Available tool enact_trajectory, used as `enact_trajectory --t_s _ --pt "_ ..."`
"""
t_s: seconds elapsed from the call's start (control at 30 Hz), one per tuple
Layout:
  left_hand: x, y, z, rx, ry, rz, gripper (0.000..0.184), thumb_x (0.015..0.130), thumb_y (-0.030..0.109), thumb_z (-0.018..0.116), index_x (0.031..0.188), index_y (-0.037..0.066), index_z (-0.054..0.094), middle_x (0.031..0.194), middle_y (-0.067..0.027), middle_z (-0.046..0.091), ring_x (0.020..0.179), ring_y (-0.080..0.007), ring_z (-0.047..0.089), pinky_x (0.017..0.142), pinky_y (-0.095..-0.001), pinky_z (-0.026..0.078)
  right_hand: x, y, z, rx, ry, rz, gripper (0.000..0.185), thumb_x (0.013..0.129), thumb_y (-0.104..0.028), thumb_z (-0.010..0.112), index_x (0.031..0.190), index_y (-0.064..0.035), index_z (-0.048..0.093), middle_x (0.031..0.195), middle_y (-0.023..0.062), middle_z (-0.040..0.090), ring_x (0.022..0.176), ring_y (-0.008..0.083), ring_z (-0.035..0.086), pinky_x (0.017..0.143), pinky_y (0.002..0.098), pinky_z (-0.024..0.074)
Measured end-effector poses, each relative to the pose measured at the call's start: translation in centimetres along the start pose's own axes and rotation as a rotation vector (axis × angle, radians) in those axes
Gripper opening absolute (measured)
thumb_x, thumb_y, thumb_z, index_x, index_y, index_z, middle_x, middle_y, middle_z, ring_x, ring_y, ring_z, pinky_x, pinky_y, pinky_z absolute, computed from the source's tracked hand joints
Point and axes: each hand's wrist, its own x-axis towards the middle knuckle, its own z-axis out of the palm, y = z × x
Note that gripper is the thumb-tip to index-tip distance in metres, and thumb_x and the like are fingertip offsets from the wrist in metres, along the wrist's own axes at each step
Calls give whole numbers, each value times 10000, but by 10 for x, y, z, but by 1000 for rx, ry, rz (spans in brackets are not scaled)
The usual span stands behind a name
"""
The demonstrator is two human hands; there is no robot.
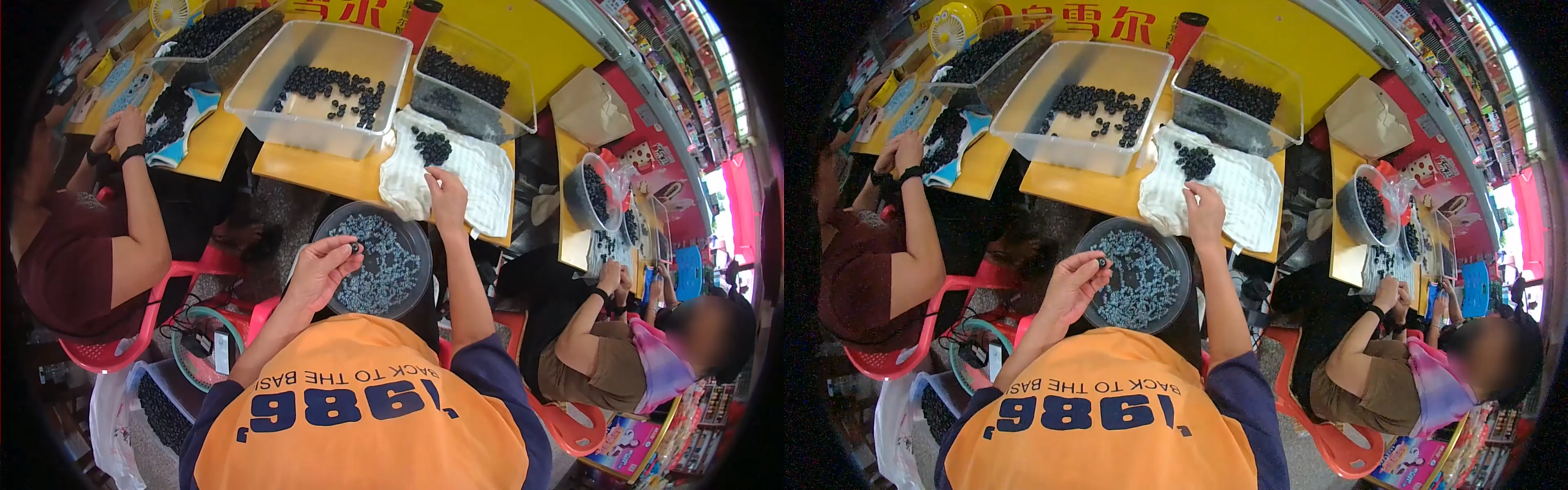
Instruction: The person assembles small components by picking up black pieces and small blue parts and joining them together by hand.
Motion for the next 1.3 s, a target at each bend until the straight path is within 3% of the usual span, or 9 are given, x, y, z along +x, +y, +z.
enact_trajectory --t_s 0.13,0.3,0.4,0.47,0.5,0.63,0.8,1.03,1.3 --pt "-3 1 -5 29 -29 28 172 886 6 593 1046 -31 646 945 -152 679 816 -200 675 765 -298 572 31 26 13 -190 -26 -246 135 784 -72 661 912 -63 703 828 113 597 762 292 610 683 373 492" --pt "-5 2 -9 20 -10 25 173 884 5 596 1045 -31 646 943 -153 680 812 -200 674 757 -295 568 38 39 18 -263 -155 -332 155 780 -56 657 931 -68 692 864 124 603 788 312 609 689 376 496" --pt "-4 2 -9 30 -13 20 175 888 14 595 1050 -31 643 945 -150 679 812 -197 674 752 -294 566 23 22 11 4 -31 -341 165 812 -48 649 974 -33 679 896 87 638 761 235 617 667 334 494" --pt "-2 4 -5 32 -7 12 176 895 20 590 1056 -33 638 949 -147 677 818 -197 672 762 -292 564 6 -12 -5 521 -155 242 147 855 -22 613 986 0 676 946 48 669 743 111 591 643 248 471" --pt "-1 6 -3 27 -6 15 176 895 20 590 1056 -33 638 949 -147 677 818 -197 672 762 -292 564 -4 -25 -11 739 -153 272 172 877 -24 598 1025 37 660 977 29 661 764 56 546 667 205 448" --pt "6 14 13 35 -30 2 198 899 19 584 1085 -35 629 976 -129 672 850 -191 665 791 -283 553 -40 -75 -35 1151 -213 471 260 849 17 617 1108 36 636 990 60 656 836 89 575 716 201 460" --pt "7 18 27 65 -68 27 226 898 21 588 1116 -29 622 985 -104 667 875 -170 658 794 -270 544 -68 -122 -46 1156 -225 408 269 811 90 628 1073 35 650 998 67 652 853 98 599 752 199 476" --pt "0 18 35 8 -51 62 207 895 25 592 1096 -9 628 973 -102 670 847 -155 659 782 -261 553 -82 -147 -46 733 -187 53 145 790 33 692 935 32 686 929 96 675 801 122 617 687 215 480" --pt "-2 15 31 72 -45 145 207 872 19 627 1076 -14 648 956 -91 680 839 -132 660 773 -228 543 -84 -159 -46 570 -249 53 128 796 34 696 923 33 688 903 71 668 782 85 592 680 192 465"
